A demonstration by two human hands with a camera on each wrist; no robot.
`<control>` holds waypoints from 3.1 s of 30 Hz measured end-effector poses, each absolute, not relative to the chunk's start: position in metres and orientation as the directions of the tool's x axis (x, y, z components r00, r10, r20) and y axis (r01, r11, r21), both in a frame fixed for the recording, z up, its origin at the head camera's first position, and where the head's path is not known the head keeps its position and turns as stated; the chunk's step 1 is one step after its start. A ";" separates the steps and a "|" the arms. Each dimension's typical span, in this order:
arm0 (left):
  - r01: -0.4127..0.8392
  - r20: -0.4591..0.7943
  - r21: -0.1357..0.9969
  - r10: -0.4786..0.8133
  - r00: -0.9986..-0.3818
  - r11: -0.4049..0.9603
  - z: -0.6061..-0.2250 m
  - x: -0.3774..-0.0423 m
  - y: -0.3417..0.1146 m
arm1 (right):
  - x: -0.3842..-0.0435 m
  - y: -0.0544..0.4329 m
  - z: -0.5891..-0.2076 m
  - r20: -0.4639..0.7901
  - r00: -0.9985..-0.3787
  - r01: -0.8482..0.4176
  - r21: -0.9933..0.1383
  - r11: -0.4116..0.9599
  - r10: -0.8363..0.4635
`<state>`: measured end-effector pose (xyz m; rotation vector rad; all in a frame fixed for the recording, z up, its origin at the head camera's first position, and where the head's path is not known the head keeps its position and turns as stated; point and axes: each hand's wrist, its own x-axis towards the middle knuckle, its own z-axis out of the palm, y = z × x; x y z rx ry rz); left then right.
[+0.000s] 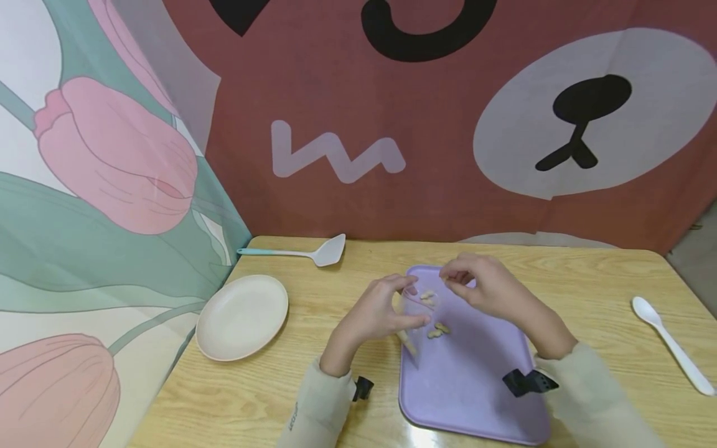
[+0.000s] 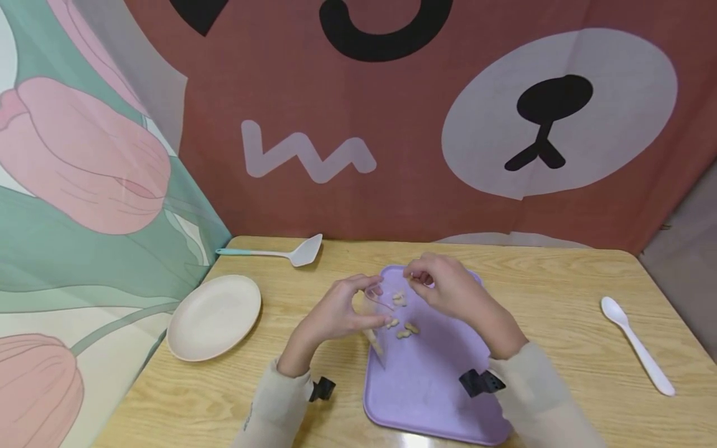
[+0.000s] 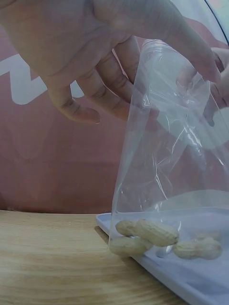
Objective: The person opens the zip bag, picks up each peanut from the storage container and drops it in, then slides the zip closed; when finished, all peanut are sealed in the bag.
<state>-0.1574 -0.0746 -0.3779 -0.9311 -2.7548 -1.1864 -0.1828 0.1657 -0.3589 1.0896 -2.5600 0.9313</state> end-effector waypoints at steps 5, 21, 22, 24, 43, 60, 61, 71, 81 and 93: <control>0.526 0.237 0.668 0.520 -0.821 0.526 -0.378 -0.158 -0.074 | -0.180 0.163 -0.349 0.440 -0.691 -0.720 -0.488 0.493 -0.573; 0.558 0.299 0.643 0.499 -0.813 0.525 -0.376 -0.156 -0.069 | -0.173 0.144 -0.330 0.400 -0.692 -0.712 -0.515 0.476 -0.601; 0.561 0.305 0.642 0.497 -0.812 0.523 -0.376 -0.156 -0.069 | -0.172 0.143 -0.329 0.401 -0.689 -0.715 -0.514 0.474 -0.604; 0.566 0.315 0.638 0.493 -0.811 0.523 -0.375 -0.155 -0.069 | -0.172 0.142 -0.329 0.403 -0.684 -0.718 -0.518 0.465 -0.608; 0.547 0.332 0.681 0.461 -0.823 0.487 -0.374 -0.154 -0.075 | -0.169 0.147 -0.327 0.406 -0.720 -0.688 -0.523 0.503 -0.563; 0.531 0.334 0.675 0.430 -0.839 0.512 -0.372 -0.160 -0.091 | -0.175 0.173 -0.350 0.350 -0.785 -0.612 -0.565 0.553 -0.512; 0.528 0.331 0.677 0.429 -0.841 0.512 -0.371 -0.160 -0.092 | -0.176 0.174 -0.352 0.349 -0.785 -0.612 -0.560 0.557 -0.511; 0.516 0.323 0.684 0.420 -0.848 0.515 -0.372 -0.164 -0.096 | -0.180 0.178 -0.375 0.313 -0.795 -0.597 -0.551 0.583 -0.519; 0.522 0.365 0.657 0.376 -0.851 0.544 -0.375 -0.166 -0.097 | -0.180 0.169 -0.408 0.232 -0.804 -0.571 -0.559 0.601 -0.548; 0.572 0.578 0.650 0.163 -0.800 0.501 -0.383 -0.171 -0.097 | -0.177 0.165 -0.434 0.139 -0.821 -0.515 -0.599 0.613 -0.554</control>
